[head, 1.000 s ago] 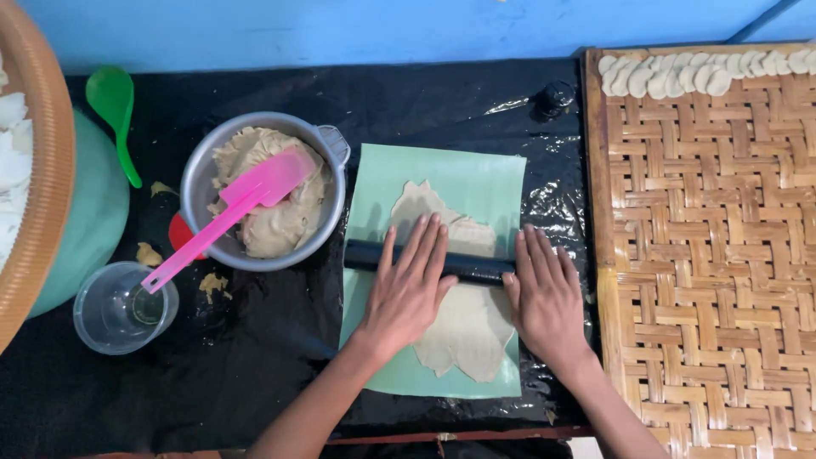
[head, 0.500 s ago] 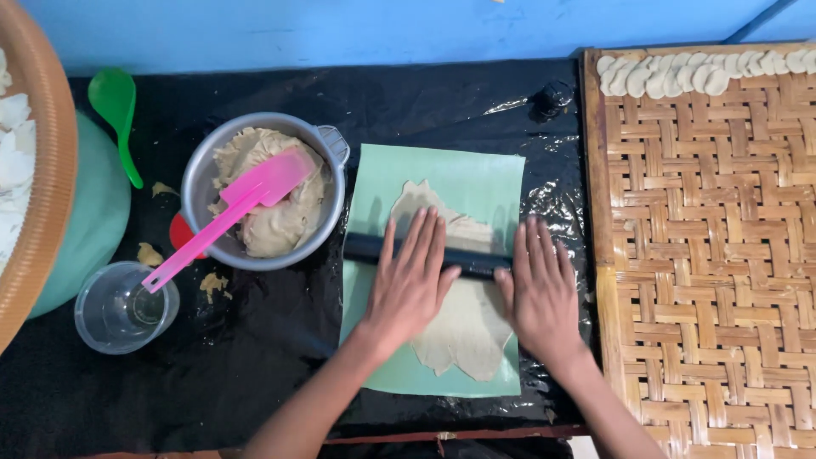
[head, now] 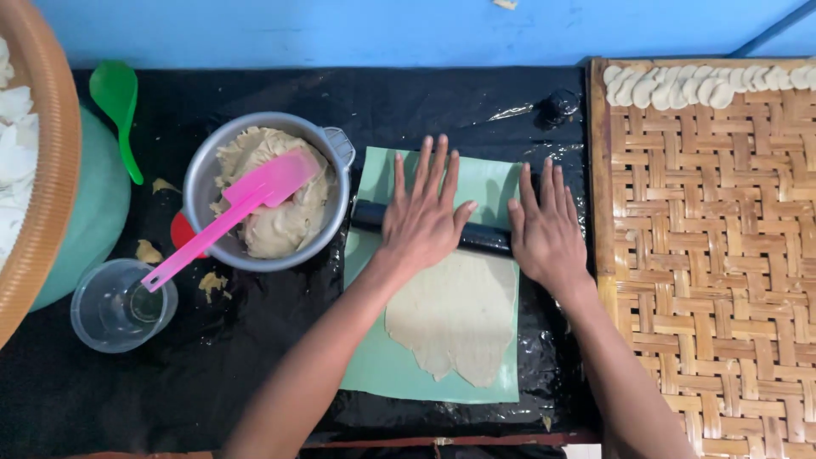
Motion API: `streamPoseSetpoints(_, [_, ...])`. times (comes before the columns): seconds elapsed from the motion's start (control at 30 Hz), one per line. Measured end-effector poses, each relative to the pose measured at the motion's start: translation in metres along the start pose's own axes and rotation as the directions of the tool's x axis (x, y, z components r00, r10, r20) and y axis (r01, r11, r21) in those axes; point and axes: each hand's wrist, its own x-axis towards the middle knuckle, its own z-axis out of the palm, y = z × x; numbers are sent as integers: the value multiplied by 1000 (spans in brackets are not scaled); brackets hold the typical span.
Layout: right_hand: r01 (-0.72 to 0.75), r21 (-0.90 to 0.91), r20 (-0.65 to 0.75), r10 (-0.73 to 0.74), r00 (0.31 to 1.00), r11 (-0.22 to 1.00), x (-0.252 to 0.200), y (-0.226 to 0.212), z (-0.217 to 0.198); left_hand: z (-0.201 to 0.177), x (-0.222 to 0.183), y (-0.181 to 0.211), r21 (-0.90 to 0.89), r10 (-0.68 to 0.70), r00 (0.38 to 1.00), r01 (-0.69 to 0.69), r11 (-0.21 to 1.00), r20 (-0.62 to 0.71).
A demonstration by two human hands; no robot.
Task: Rolling out dough with a rolling pin on a silicone mat, smoothing it with a spatula, and using a circular mold to cut small round pastry/dough sheets.
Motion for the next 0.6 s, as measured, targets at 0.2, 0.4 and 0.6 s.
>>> streamPoseSetpoints(0.2, [1, 14, -121, 1, 993, 1000, 38, 25, 16, 11, 49, -16, -67, 5, 998, -9, 998, -60])
streamPoseSetpoints(0.4, [22, -30, -277, -29, 960, 999, 59, 40, 27, 6, 53, -18, -87, 105, 921, -148, 985, -374])
streamPoseSetpoints(0.6, [116, 123, -136, -99, 986, 986, 66, 24, 3, -29, -4, -17, -273, 106, 987, -134, 952, -118])
